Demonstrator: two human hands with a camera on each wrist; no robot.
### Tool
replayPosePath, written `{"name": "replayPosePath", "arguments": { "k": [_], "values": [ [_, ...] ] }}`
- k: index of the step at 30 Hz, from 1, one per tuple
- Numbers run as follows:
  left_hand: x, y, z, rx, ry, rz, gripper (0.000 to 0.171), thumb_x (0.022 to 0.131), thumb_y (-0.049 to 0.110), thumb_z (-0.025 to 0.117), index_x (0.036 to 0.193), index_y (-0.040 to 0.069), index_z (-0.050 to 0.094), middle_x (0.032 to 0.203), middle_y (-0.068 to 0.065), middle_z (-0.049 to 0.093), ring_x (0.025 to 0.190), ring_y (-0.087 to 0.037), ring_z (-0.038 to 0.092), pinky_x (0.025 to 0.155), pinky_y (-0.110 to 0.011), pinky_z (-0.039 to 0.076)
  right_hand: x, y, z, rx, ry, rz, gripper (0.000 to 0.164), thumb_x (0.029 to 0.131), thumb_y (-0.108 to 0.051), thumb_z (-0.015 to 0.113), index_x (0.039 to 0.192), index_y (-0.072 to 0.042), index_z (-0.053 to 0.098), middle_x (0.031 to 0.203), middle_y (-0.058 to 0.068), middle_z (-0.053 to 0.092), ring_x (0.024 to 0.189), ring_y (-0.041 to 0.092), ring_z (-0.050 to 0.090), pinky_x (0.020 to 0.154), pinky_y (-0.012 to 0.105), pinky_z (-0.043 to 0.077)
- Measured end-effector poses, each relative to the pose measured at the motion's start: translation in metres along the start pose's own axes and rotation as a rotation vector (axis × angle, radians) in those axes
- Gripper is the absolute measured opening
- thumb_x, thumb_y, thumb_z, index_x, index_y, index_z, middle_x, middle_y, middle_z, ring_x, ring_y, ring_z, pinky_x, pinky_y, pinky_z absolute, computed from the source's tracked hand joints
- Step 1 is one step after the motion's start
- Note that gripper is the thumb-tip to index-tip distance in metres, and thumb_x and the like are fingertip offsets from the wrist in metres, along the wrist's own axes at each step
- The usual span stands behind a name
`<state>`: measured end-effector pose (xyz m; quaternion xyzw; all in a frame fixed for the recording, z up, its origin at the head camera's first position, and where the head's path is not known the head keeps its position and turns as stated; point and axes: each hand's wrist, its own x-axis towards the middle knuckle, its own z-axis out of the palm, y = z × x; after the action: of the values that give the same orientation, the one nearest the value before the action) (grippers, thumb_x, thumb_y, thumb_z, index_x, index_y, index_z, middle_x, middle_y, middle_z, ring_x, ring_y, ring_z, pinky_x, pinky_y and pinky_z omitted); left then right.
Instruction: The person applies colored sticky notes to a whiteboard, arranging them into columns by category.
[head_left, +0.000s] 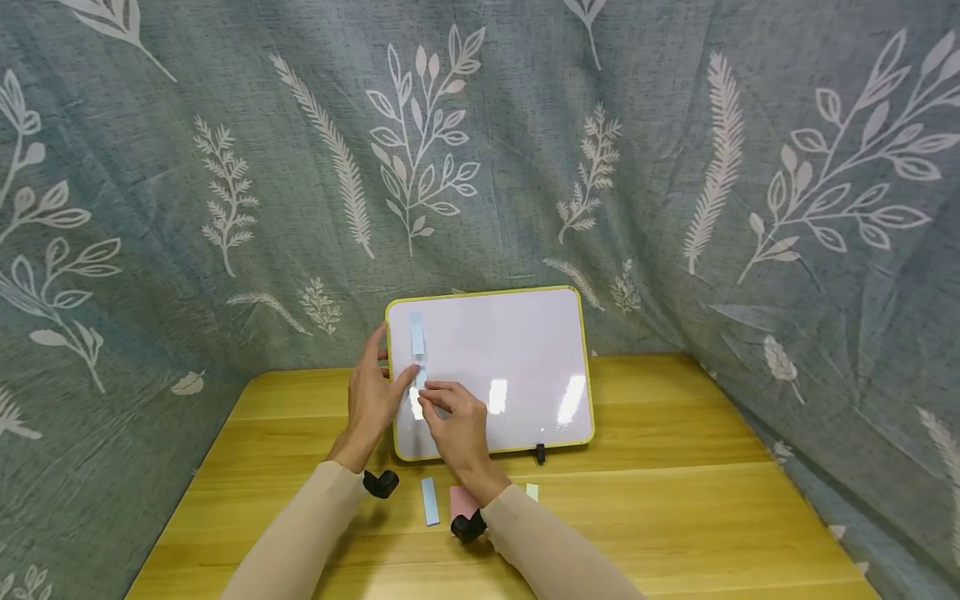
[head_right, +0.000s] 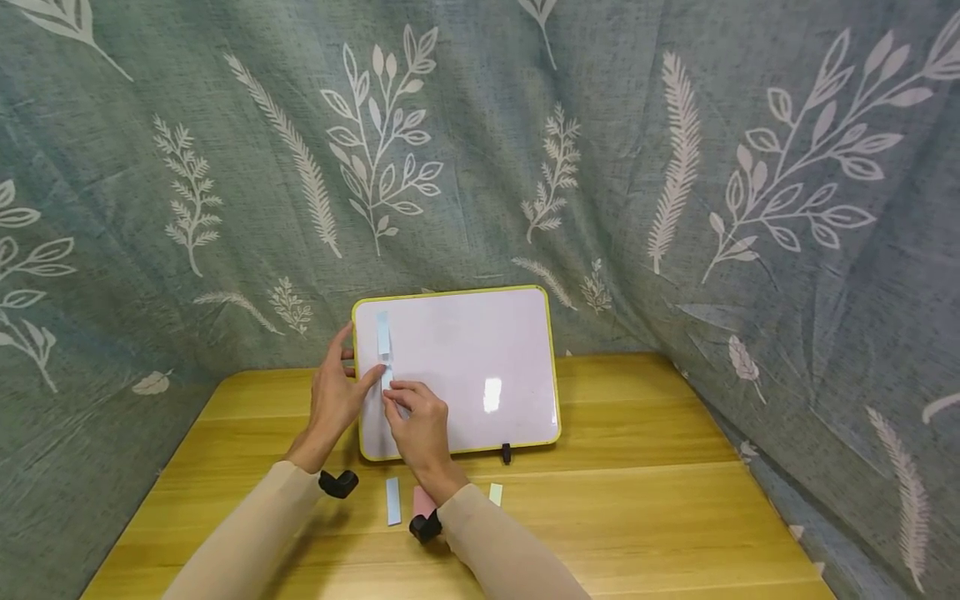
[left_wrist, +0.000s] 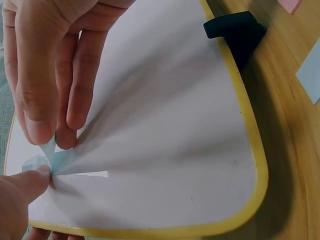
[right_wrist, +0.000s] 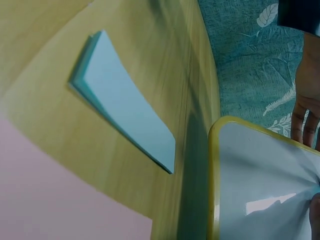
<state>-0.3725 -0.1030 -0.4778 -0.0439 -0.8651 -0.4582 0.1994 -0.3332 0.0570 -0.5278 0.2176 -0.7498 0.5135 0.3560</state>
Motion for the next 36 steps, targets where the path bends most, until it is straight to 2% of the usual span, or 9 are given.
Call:
{"name": "replayPosePath", "arguments": {
  "k": [6, 11, 17, 25, 32, 36],
  "values": [
    [0.002, 0.002, 0.000, 0.032, 0.021, 0.004, 0.098, 0.105, 0.035, 0.091, 0.184, 0.032, 0.034, 0.145, -0.021, 0.074, 0.110, -0.043, 0.080, 0.086, -0.059, 0.064, 0.002, 0.001, -0.001, -0.057, -0.015, -0.010, 0.012, 0.099, 0.002, 0.091, 0.111, 0.002, 0.090, 0.118, 0.018, 0.086, 0.101, 0.028, 0.090, 0.090, 0.028, 0.071],
    [0.002, 0.003, 0.001, 0.074, 0.040, -0.033, 0.103, 0.102, 0.045, 0.093, 0.184, 0.038, 0.032, 0.138, -0.015, 0.076, 0.102, -0.038, 0.078, 0.078, -0.051, 0.059, 0.002, 0.000, -0.002, -0.116, -0.038, -0.021, 0.011, 0.097, 0.000, 0.093, 0.109, -0.001, 0.092, 0.117, 0.014, 0.087, 0.105, 0.027, 0.089, 0.090, 0.033, 0.072],
    [0.001, 0.002, 0.003, 0.087, 0.058, -0.064, 0.102, 0.102, 0.053, 0.091, 0.184, 0.043, 0.031, 0.133, -0.014, 0.076, 0.096, -0.037, 0.076, 0.072, -0.045, 0.055, -0.001, 0.000, -0.003, -0.155, -0.052, -0.031, 0.010, 0.097, 0.000, 0.093, 0.107, -0.002, 0.092, 0.116, 0.012, 0.087, 0.107, 0.027, 0.088, 0.090, 0.035, 0.073],
    [0.001, 0.003, 0.003, 0.068, 0.061, -0.085, 0.097, 0.104, 0.050, 0.090, 0.183, 0.044, 0.033, 0.133, -0.015, 0.077, 0.102, -0.039, 0.078, 0.075, -0.046, 0.057, -0.004, -0.001, -0.007, -0.146, -0.071, -0.044, 0.009, 0.098, 0.000, 0.092, 0.106, 0.002, 0.091, 0.116, 0.016, 0.086, 0.103, 0.029, 0.088, 0.087, 0.032, 0.072],
    [0.006, 0.004, 0.006, 0.068, 0.057, -0.066, 0.095, 0.105, 0.048, 0.089, 0.183, 0.041, 0.034, 0.132, -0.015, 0.075, 0.087, -0.036, 0.072, 0.069, -0.040, 0.050, 0.000, -0.004, -0.015, -0.117, -0.096, -0.031, 0.009, 0.098, 0.002, 0.091, 0.107, 0.002, 0.090, 0.117, 0.019, 0.085, 0.103, 0.031, 0.088, 0.088, 0.032, 0.072],
    [0.005, 0.003, 0.007, 0.065, 0.057, -0.060, 0.095, 0.105, 0.045, 0.090, 0.182, 0.041, 0.035, 0.130, -0.015, 0.075, 0.085, -0.034, 0.072, 0.068, -0.038, 0.049, -0.001, -0.005, -0.018, -0.085, -0.128, 0.000, 0.008, 0.099, 0.003, 0.090, 0.107, 0.003, 0.090, 0.117, 0.020, 0.084, 0.102, 0.031, 0.089, 0.088, 0.033, 0.072]
  ]
}}
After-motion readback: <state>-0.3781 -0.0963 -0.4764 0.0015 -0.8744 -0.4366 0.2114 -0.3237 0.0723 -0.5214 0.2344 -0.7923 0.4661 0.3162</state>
